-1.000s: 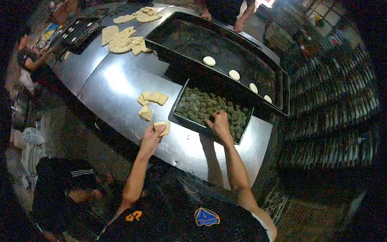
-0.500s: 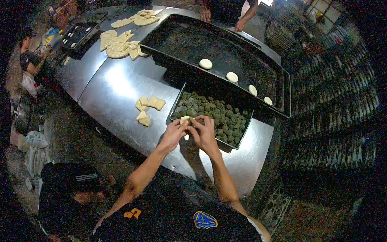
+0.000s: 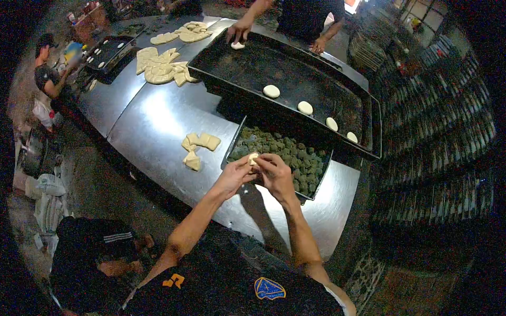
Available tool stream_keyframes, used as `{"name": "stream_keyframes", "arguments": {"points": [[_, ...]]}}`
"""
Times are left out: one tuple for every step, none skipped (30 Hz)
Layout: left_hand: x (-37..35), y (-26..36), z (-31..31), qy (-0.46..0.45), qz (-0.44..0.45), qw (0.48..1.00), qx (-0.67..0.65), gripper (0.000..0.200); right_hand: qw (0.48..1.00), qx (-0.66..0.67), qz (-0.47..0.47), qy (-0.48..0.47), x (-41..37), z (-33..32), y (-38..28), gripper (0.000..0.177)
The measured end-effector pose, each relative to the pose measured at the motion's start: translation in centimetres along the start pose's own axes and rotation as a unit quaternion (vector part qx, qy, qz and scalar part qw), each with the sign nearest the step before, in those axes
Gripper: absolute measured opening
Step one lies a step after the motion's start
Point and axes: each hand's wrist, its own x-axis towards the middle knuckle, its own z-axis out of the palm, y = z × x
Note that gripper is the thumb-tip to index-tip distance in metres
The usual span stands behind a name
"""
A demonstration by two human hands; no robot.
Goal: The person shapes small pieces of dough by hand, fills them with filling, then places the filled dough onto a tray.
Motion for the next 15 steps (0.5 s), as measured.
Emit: {"name": "stream_keyframes", "arguments": {"points": [[-0.3,0.0,0.1,0.013,0.015,0.998,0.054,0.043,0.999,0.039,0.023,0.003,0.2,-0.5,-0.4,0.031],[-0.3,0.1,0.1,0.013,0.017,0.998,0.056,0.043,0.999,0.041,0.021,0.004,0.4,-0.3,-0.6,0.031],[-0.4,0.2,0.1,0.026,0.031,0.978,0.203,0.043,0.995,0.084,0.046,0.010,0.6,-0.2,-0.8,0.028],[-0.5,0.1,0.0,0.039,0.044,0.937,0.344,0.043,0.989,0.125,0.072,0.014,0.6,-0.1,-0.9,0.025],[-0.9,-0.1,-0.1,0.041,0.045,0.937,0.344,0.043,0.995,0.096,0.031,0.011,0.5,-0.2,-1.3,0.022],[-1.4,-0.4,-0.4,0.007,0.049,0.957,0.287,0.045,0.995,0.097,0.026,0.011,0.5,-0.1,-1.0,0.022],[-2.0,-0.5,-0.8,-0.026,0.054,0.971,0.231,0.048,0.990,0.119,0.076,-0.007,0.1,0.1,-0.4,0.022],[-2.4,-0.1,-1.3,-0.060,0.060,0.981,0.176,0.052,0.982,0.140,0.123,-0.025,-0.2,0.3,0.2,0.022],[-3.3,1.8,-1.3,-0.075,-0.016,0.989,0.129,0.055,0.976,0.162,0.146,-0.023,-0.4,0.6,0.2,0.022],[-3.8,1.9,-2.0,-0.060,-0.022,0.995,0.072,0.054,0.960,0.207,0.185,-0.022,-0.7,0.8,-0.1,0.022],[-4.4,2.0,-1.9,-0.037,-0.006,0.997,0.066,0.054,0.962,0.225,0.153,-0.027,-1.0,1.2,-0.6,0.025],[-5.0,2.0,-1.6,-0.015,0.010,0.998,0.058,0.054,0.962,0.241,0.122,-0.035,-0.8,1.5,-1.8,0.028],[-4.9,0.8,-2.6,0.001,0.025,0.999,0.019,0.054,0.966,0.241,0.080,-0.056,-0.7,1.5,-3.4,0.031],[-5.3,0.6,-2.9,-0.002,0.044,0.999,0.006,0.055,0.967,0.241,0.038,-0.077,-0.5,1.4,-5.4,0.034],[-5.6,0.5,-3.1,0.011,0.057,0.998,0.021,0.054,0.978,0.201,0.019,-0.059,-0.5,2.4,-5.0,0.037]]}}
